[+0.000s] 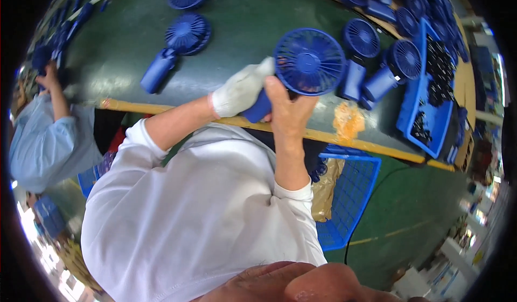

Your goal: The person assembles portable fans by hand, picking up a fan body and a black clip, fitting the clip onto the fan, and placing the assembled unit into a blue crate.

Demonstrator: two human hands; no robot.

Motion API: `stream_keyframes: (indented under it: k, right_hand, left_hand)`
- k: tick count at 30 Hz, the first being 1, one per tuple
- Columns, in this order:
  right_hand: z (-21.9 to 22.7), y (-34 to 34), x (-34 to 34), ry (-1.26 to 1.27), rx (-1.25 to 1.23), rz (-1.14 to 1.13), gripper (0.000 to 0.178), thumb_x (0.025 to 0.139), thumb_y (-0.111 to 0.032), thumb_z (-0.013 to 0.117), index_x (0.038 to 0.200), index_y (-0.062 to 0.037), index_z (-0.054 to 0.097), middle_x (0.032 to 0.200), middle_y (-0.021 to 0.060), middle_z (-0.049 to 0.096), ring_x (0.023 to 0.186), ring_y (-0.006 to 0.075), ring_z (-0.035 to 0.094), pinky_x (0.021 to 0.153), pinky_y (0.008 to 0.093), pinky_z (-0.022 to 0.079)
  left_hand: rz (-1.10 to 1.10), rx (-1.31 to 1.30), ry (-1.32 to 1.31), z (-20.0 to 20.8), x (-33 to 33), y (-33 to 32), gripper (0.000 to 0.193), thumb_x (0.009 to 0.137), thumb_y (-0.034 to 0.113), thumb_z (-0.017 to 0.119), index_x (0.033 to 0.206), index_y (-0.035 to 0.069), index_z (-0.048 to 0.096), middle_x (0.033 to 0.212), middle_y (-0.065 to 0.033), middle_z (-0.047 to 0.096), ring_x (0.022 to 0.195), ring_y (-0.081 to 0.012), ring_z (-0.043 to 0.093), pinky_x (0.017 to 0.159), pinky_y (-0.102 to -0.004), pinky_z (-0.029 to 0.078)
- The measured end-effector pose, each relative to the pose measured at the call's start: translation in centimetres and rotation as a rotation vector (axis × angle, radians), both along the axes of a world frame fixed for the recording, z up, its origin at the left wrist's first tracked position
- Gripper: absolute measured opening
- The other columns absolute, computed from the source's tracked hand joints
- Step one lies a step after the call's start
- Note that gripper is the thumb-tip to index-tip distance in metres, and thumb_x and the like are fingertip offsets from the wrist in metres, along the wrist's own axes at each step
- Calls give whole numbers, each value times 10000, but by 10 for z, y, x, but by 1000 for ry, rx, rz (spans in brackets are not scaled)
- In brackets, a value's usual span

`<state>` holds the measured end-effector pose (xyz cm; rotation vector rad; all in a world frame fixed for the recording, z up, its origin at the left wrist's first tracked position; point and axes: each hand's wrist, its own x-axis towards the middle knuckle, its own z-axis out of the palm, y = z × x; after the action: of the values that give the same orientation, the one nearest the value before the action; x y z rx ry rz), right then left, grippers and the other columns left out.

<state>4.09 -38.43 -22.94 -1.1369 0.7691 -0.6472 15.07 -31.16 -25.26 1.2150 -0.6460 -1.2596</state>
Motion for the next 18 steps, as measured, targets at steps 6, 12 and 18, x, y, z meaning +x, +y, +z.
stream_keyframes:
  k: [6, 12, 18]
  right_hand:
    - [4, -50, -31, -100, -508, -237, 509, 713, -25, 759, 1171, -14, 540, 1043, 75, 617, 926, 174, 595, 901, 337, 469]
    - [20, -163, -92, -23, -496, -447, 255, 909, -205, 635, 980, 39, 654, 1014, 95, 658, 892, 140, 597, 827, 286, 469]
    - [-9, -177, -91, 243, -510, -450, 508, 831, -377, 708, 866, 129, 679, 1189, 235, 564, 1077, 286, 546, 942, 346, 392]
  left_hand:
    - [-26, -54, -178, -2, -3, -4, 420, 1006, 332, 327, 1169, 6, 535, 1034, -144, 612, 877, -175, 605, 757, -293, 498]
    - [-153, -10, -263, 22, -5, -7, 424, 1002, 286, 356, 1254, -43, 449, 1124, -127, 569, 1024, -193, 577, 909, -303, 457]
    - [-86, -15, -342, 40, -16, -82, 396, 989, 305, 442, 1247, 10, 504, 1187, -89, 549, 1124, -205, 553, 964, -299, 441]
